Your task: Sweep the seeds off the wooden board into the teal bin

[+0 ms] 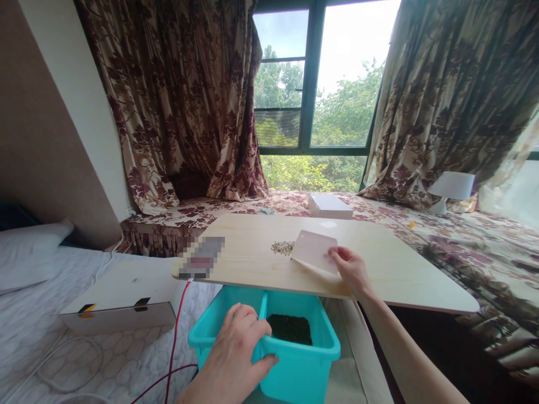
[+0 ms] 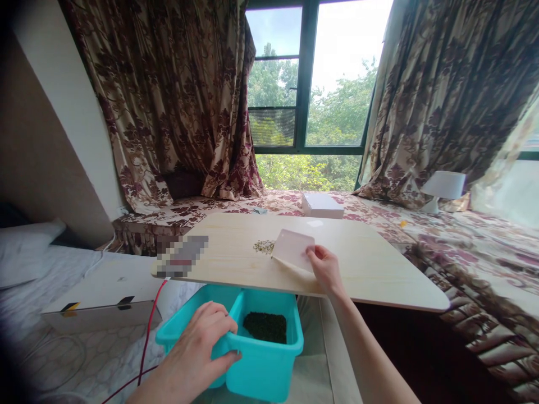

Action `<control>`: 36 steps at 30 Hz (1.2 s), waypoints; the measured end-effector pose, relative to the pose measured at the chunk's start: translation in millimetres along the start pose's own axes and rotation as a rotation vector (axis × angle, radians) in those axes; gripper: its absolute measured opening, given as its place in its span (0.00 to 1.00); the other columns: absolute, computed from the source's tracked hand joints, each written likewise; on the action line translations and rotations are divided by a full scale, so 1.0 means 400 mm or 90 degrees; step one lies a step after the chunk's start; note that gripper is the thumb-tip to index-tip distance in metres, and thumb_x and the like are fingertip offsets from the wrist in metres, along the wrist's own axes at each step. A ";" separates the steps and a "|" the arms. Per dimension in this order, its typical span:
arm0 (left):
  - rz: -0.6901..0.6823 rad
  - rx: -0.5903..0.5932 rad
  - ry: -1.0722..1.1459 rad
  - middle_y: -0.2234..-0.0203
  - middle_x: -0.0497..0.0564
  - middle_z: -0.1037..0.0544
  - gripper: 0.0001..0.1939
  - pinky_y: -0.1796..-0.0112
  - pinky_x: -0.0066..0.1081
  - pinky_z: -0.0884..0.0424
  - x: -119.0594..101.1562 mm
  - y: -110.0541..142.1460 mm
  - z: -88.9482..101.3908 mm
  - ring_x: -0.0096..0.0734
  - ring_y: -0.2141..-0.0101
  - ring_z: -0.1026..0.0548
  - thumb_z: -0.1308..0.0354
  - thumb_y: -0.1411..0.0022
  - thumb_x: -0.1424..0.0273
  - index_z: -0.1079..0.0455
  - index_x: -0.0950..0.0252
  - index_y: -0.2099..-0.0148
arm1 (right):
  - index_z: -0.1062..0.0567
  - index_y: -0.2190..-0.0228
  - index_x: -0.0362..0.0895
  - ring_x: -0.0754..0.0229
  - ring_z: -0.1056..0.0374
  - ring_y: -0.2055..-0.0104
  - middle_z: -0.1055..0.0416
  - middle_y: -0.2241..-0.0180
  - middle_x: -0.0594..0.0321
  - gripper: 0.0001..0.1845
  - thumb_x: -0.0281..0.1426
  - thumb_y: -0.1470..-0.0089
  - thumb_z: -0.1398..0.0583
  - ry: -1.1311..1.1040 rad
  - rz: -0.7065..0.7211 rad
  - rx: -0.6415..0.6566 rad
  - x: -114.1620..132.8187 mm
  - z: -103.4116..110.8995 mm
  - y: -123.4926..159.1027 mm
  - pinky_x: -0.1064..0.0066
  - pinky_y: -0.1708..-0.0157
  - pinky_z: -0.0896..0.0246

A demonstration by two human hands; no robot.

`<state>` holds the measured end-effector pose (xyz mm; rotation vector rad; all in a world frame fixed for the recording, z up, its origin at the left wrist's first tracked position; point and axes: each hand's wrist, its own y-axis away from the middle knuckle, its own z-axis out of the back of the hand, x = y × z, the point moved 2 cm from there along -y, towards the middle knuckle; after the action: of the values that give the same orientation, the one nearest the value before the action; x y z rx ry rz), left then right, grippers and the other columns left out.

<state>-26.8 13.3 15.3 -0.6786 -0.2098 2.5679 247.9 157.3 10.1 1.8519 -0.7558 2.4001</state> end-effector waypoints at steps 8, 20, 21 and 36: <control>0.008 0.008 0.014 0.67 0.47 0.30 0.09 0.51 0.41 0.42 0.008 0.005 0.008 0.38 0.58 0.35 0.37 0.48 0.74 0.33 0.61 0.64 | 0.23 0.74 0.42 0.62 0.34 0.77 0.23 0.75 0.59 0.17 0.44 0.59 0.38 -0.013 -0.036 0.182 0.039 -0.006 0.020 0.73 0.80 0.46; -0.084 -0.015 -0.017 0.70 0.46 0.34 0.12 0.59 0.38 0.40 -0.066 -0.039 -0.094 0.38 0.62 0.37 0.34 0.50 0.68 0.35 0.61 0.67 | 0.22 0.70 0.41 0.64 0.35 0.77 0.23 0.73 0.59 0.16 0.40 0.60 0.36 -0.074 -0.105 -0.002 -0.018 0.081 -0.067 0.74 0.80 0.45; -0.118 -0.039 -0.027 0.72 0.46 0.35 0.13 0.61 0.37 0.40 -0.069 -0.043 -0.115 0.37 0.64 0.37 0.33 0.51 0.66 0.35 0.61 0.68 | 0.22 0.70 0.41 0.63 0.34 0.76 0.23 0.72 0.59 0.16 0.39 0.60 0.36 -0.062 -0.109 -0.009 -0.028 0.089 -0.072 0.74 0.79 0.45; -0.167 0.022 -0.041 0.77 0.44 0.43 0.14 0.67 0.30 0.47 0.005 -0.119 -0.217 0.32 0.68 0.41 0.34 0.52 0.61 0.35 0.60 0.69 | 0.23 0.65 0.44 0.58 0.29 0.70 0.22 0.68 0.60 0.17 0.39 0.58 0.38 0.030 -0.187 -0.129 -0.073 0.192 -0.114 0.72 0.75 0.37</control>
<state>34.4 58.0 -48.3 -0.5192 -0.2572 2.3374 340.0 176.3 13.8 1.6895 -0.6437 2.0945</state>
